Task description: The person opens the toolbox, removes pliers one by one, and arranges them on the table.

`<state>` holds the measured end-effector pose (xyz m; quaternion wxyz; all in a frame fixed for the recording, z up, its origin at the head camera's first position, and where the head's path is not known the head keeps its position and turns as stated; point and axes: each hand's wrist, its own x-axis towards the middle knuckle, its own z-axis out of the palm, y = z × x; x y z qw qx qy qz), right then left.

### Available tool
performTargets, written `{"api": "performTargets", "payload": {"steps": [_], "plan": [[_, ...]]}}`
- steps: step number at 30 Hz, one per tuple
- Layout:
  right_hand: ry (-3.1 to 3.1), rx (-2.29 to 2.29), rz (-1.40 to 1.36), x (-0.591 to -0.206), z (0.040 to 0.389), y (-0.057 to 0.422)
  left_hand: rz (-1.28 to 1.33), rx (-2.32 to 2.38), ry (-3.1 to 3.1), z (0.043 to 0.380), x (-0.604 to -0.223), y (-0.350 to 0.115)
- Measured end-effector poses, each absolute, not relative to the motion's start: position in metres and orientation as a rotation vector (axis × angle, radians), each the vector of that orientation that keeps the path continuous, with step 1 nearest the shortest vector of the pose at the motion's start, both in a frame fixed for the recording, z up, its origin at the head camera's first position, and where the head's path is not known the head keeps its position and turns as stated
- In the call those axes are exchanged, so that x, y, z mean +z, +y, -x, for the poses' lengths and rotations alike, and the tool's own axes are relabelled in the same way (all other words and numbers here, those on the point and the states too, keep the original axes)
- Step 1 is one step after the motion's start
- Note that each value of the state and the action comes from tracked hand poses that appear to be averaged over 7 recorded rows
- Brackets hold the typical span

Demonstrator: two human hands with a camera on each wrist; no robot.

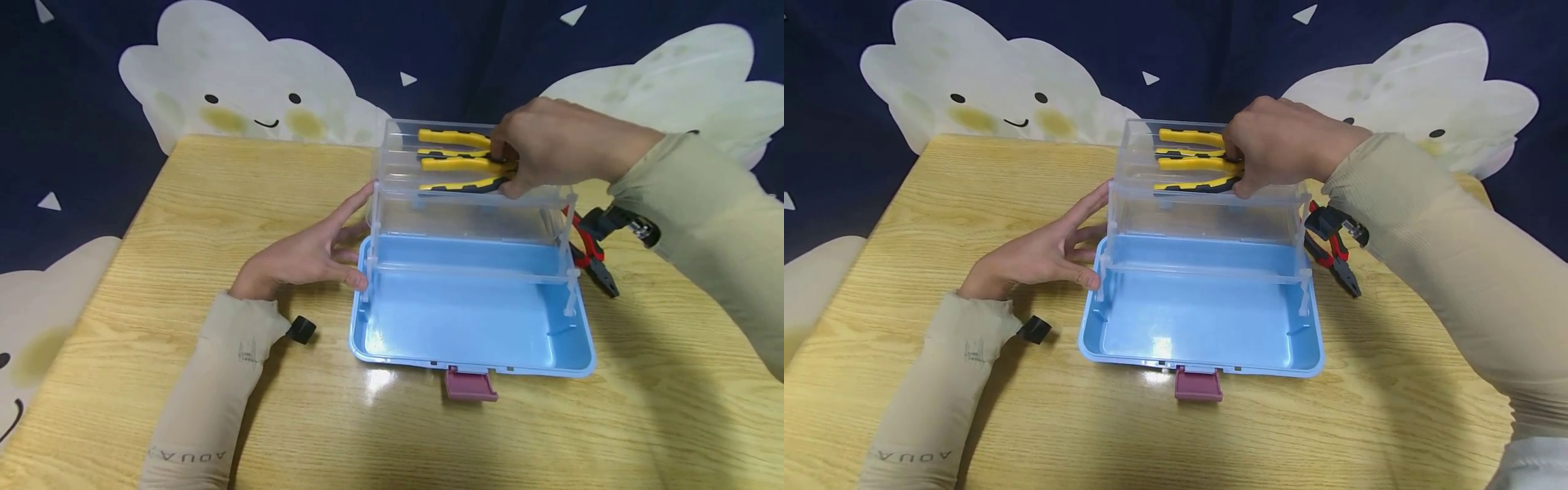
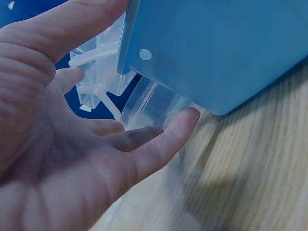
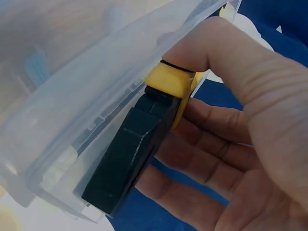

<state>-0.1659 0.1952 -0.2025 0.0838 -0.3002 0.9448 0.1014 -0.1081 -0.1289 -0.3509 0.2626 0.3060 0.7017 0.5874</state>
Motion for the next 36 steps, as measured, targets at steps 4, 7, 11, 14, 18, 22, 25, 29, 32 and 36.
{"api": "performTargets", "payload": {"steps": [4,7,11,14,18,22,25,29,32,36], "plan": [[2.818,0.306,0.905,-0.202,0.165,0.195,-0.806,1.591,1.885,0.109,-0.351,-0.129],[2.818,0.307,0.886,-0.201,0.164,0.195,-0.802,1.591,1.881,0.110,-0.351,-0.129],[2.837,0.307,0.871,-0.202,0.163,0.195,-0.823,1.598,1.875,0.112,-0.351,-0.128],[2.853,0.312,0.887,-0.202,0.161,0.197,-0.835,1.604,1.867,0.112,-0.352,-0.128],[2.885,0.322,0.912,-0.203,0.160,0.200,-0.824,1.607,1.862,0.113,-0.352,-0.128],[2.928,0.299,0.949,-0.205,0.159,0.207,-0.807,1.601,1.869,0.113,-0.353,-0.128],[2.978,0.232,0.985,-0.208,0.157,0.212,-0.802,1.598,1.874,0.113,-0.353,-0.128],[3.059,0.102,1.024,-0.211,0.156,0.218,-0.805,1.599,1.876,0.113,-0.354,-0.129],[3.107,0.022,1.047,-0.211,0.155,0.222,-0.805,1.596,1.883,0.114,-0.354,-0.130],[3.152,-0.053,1.080,-0.212,0.154,0.228,-0.803,1.595,1.886,0.114,-0.355,-0.131]]}}
